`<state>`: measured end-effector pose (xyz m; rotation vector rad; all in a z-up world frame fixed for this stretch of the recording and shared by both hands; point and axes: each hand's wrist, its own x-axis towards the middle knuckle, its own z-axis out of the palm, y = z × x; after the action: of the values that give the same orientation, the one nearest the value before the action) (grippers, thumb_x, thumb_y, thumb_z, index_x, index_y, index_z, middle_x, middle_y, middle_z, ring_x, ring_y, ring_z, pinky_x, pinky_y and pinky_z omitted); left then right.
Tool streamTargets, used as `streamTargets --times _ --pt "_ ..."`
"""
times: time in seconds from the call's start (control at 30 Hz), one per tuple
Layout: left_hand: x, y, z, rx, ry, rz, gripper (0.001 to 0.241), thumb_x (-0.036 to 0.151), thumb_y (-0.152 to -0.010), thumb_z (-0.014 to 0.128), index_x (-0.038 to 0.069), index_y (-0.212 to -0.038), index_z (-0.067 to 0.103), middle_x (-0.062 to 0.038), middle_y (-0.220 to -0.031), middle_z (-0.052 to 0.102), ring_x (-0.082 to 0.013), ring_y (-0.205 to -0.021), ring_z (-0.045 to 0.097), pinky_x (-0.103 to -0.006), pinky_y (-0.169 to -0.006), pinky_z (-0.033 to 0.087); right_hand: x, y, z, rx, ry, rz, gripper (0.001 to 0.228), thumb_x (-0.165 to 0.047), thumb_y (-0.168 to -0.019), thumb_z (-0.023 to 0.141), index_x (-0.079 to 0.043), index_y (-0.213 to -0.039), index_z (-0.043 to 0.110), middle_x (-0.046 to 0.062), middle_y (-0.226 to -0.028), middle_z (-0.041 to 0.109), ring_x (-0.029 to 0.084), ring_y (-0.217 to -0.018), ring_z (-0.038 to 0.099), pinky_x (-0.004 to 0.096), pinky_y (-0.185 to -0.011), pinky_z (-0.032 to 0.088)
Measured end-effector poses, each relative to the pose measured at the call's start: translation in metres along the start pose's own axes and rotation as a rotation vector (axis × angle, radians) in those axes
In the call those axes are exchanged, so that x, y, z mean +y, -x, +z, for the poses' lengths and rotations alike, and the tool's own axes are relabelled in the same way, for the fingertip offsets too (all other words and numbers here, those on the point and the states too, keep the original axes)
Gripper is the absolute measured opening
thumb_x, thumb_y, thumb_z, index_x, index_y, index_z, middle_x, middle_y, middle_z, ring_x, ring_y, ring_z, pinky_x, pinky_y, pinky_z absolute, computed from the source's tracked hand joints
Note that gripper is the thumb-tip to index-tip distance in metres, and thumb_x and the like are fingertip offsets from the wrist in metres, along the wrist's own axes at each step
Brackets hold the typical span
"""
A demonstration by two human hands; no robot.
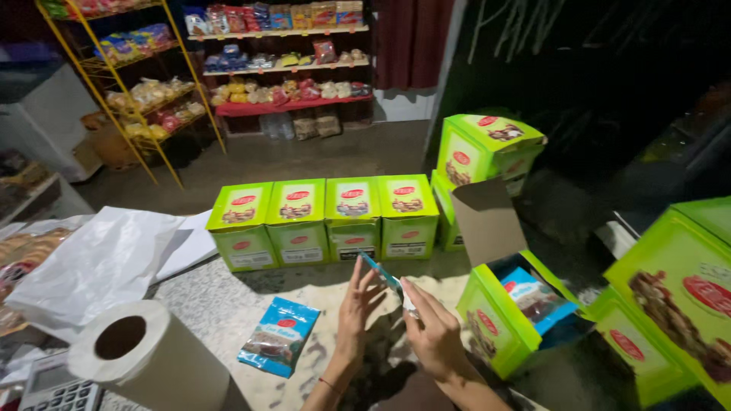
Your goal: The person picks up several small blue packages from a counter, wipes one with a cloth, and then places them into green boxes one by one. Later, the person takes larger green packets of oregano and packs them into the same green boxes.
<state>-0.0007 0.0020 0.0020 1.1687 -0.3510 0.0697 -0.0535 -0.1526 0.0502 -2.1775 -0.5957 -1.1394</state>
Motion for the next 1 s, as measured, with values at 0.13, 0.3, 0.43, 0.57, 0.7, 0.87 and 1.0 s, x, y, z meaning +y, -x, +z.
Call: streamTargets --times 0.13,0.3,0.43,0.57,0.7,0.87,1.0 --pt "0.034 0.007 0.012 0.094 -0.223 0.043 0.084 0.067 -0.091 0.034 0.016 -0.157 0.036 -0.013 -0.14 0.068 -0.0248 -0.11 0.074 -0.0399 -0.101 0.058 -0.035 -0.017 -0.054 0.184 0.062 0.036 0.029 -0.005 -0.091 0.072 -0.003 -0.12 0.07 0.013 -0.119 0.076 0.024 -0.104 0.077 0.033 -0.095 0.061" --pt "0.034 0.011 0.007 0.162 -0.41 0.112 0.061 0.049 -0.101 0.035 0.013 -0.147 0.049 -0.01 -0.122 0.075 -0.0199 -0.096 0.073 -0.0334 -0.086 0.059 -0.01 -0.011 -0.13 0.557 0.088 0.258 0.028 -0.005 -0.102 0.065 0.007 -0.126 0.059 0.027 -0.117 0.07 0.031 -0.096 0.072 0.035 -0.078 0.063" --pt "0.028 0.014 0.003 0.13 -0.452 0.191 0.058 0.049 -0.102 0.037 0.013 -0.145 0.05 -0.01 -0.121 0.075 -0.019 -0.095 0.072 -0.0331 -0.085 0.059 0.008 -0.029 -0.201 0.364 0.172 0.511 0.03 0.012 -0.101 0.062 0.008 -0.13 0.067 0.025 -0.108 0.071 0.025 -0.073 0.063 0.028 -0.046 0.05" --pt "0.022 0.014 0.003 0.135 -0.481 0.161 0.052 0.044 -0.103 0.038 0.013 -0.142 0.053 -0.008 -0.119 0.076 -0.018 -0.092 0.07 -0.0333 -0.084 0.057 0.015 -0.046 -0.225 -0.076 0.267 0.951 0.034 -0.018 -0.098 0.063 -0.025 -0.129 0.075 0.008 -0.067 0.055 0.018 -0.046 0.027 0.034 -0.044 0.023" --pt "0.02 0.016 0.004 0.142 -0.546 0.148 0.052 0.045 -0.103 0.037 0.014 -0.14 0.054 -0.007 -0.116 0.077 -0.0173 -0.087 0.07 -0.0323 -0.08 0.058 0.041 -0.04 -0.209 -0.392 0.211 0.985 0.033 -0.018 -0.094 0.066 -0.025 -0.125 0.073 0.003 -0.146 0.059 0.031 -0.146 0.046 0.057 -0.123 0.042" --pt "0.021 0.017 0.005 0.168 -0.521 0.108 0.05 0.043 -0.103 0.038 0.014 -0.139 0.056 -0.005 -0.113 0.078 -0.016 -0.087 0.068 -0.0315 -0.079 0.057 0.044 -0.048 -0.206 -0.599 0.427 0.865 0.035 -0.015 -0.096 0.065 -0.027 -0.128 0.073 0.0 -0.123 0.062 0.022 -0.1 0.065 0.046 -0.083 0.052" --pt "0.023 0.016 0.005 0.16 -0.591 0.126 0.04 0.03 -0.105 0.042 0.014 -0.139 0.057 -0.007 -0.115 0.077 -0.0181 -0.093 0.071 -0.0316 -0.083 0.058 0.069 -0.039 -0.204 -0.847 0.733 0.67 0.054 -0.003 -0.097 0.055 -0.041 -0.135 0.064 -0.002 -0.111 0.061 0.016 -0.086 0.065 0.03 -0.067 0.057"
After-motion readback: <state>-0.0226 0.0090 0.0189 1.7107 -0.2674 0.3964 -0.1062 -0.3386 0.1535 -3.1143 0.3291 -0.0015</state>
